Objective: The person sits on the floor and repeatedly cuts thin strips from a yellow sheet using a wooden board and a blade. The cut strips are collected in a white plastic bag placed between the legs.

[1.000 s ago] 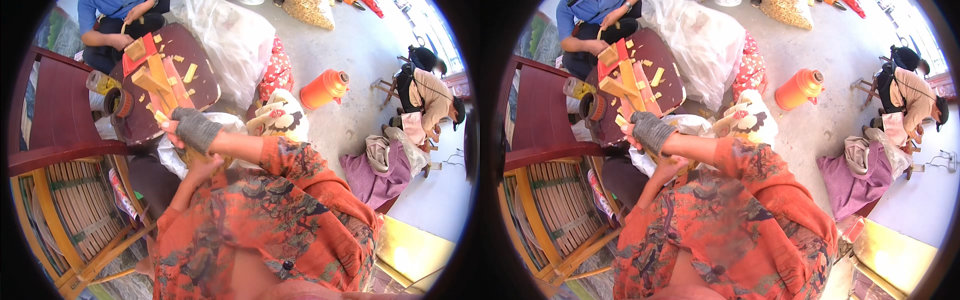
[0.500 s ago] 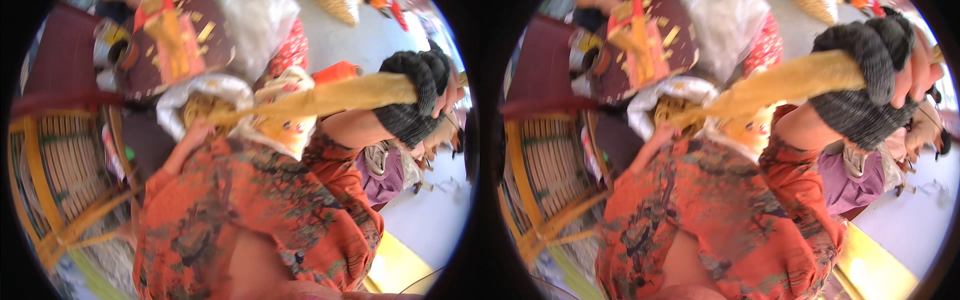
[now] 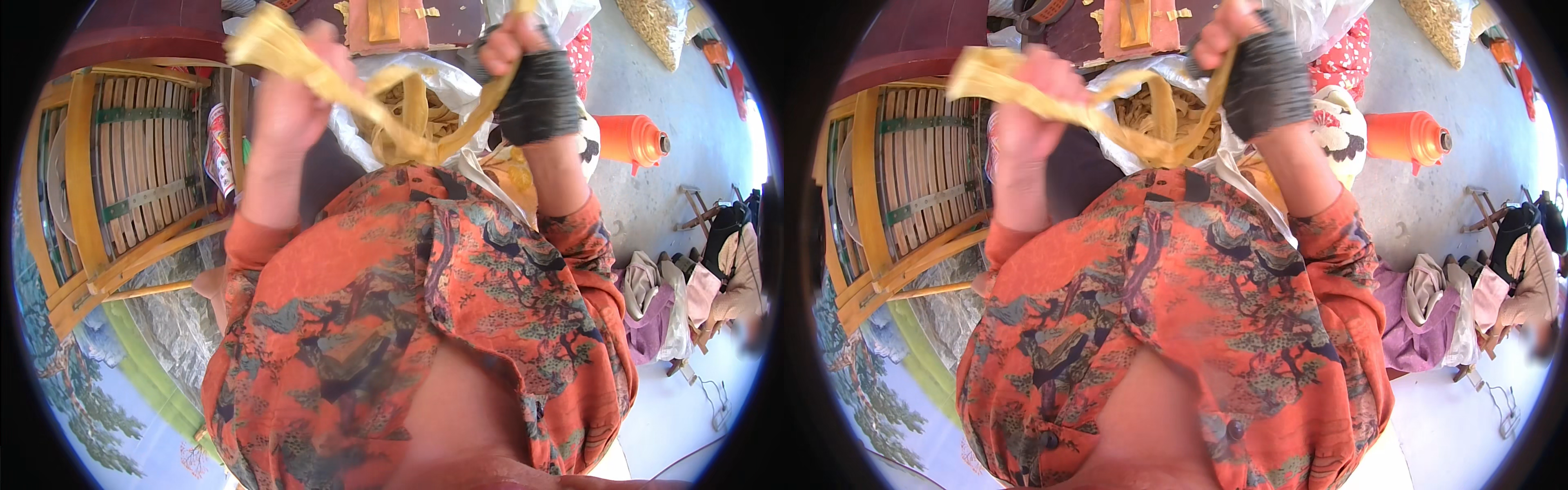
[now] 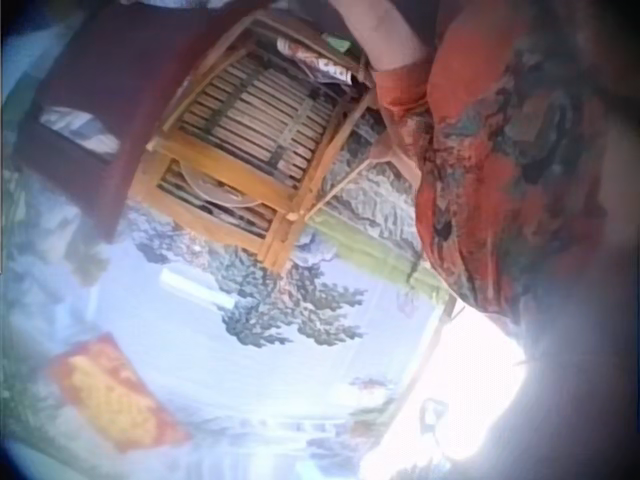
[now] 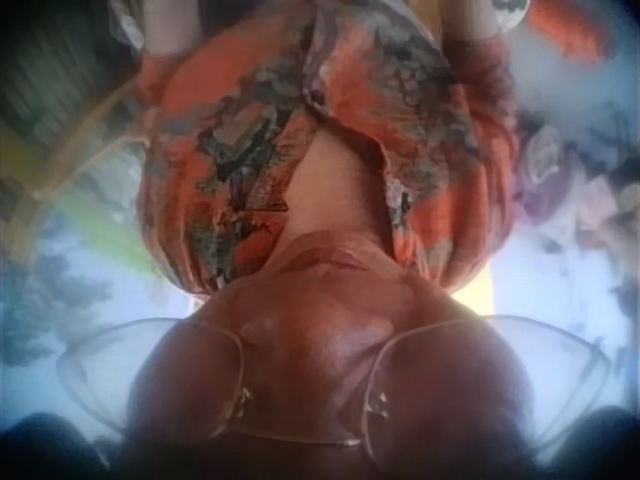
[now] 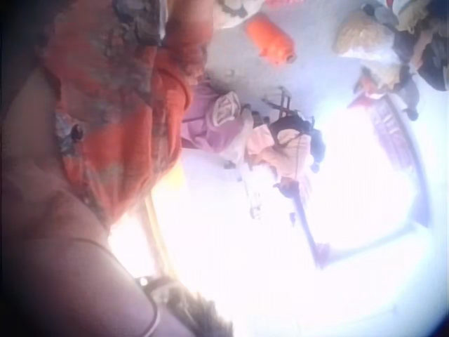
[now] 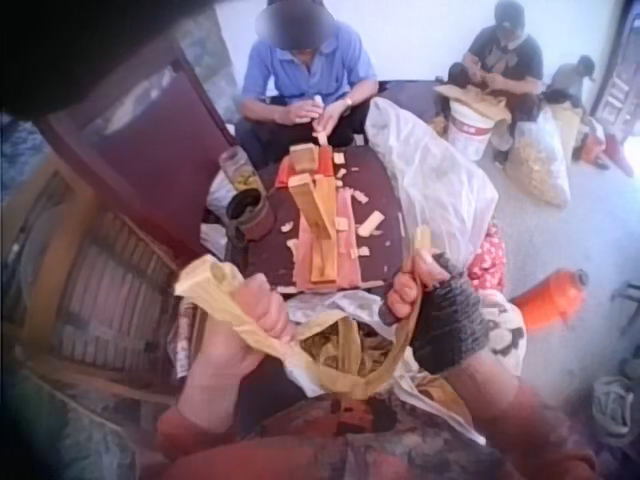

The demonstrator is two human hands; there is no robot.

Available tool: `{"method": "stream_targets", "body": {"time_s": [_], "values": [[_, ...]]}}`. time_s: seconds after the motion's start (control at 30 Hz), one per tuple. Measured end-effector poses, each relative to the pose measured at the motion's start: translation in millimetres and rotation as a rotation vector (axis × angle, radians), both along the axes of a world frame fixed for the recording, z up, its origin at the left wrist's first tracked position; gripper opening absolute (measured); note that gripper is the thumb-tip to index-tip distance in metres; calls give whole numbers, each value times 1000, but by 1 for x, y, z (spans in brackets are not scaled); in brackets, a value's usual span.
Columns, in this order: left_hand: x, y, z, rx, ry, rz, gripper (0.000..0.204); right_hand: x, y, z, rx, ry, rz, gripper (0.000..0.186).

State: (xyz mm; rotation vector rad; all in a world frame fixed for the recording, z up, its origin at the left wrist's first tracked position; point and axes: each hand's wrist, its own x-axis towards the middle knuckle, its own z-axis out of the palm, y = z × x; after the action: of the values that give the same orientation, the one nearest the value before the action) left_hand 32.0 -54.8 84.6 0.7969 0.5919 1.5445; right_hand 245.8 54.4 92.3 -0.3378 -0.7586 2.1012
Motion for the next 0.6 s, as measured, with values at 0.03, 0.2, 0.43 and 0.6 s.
{"method": "stream_targets", "body": {"time_s": [0.03,0.2,0.43,0.6], "values": [[3,-3,-34,-25,289,131,9,-2,1,-19,-2,-76,17,19],[7,-28,-126,-401,1768,198,38,-22,-19,-65,942,-921,-339,16],[45,-11,-60,-677,-59,-148,45,-35,-46,-66,1200,-719,-133,19],[22,-6,-90,-673,-418,-82,32,-40,-55,-81,1240,-685,-46,18]]}}
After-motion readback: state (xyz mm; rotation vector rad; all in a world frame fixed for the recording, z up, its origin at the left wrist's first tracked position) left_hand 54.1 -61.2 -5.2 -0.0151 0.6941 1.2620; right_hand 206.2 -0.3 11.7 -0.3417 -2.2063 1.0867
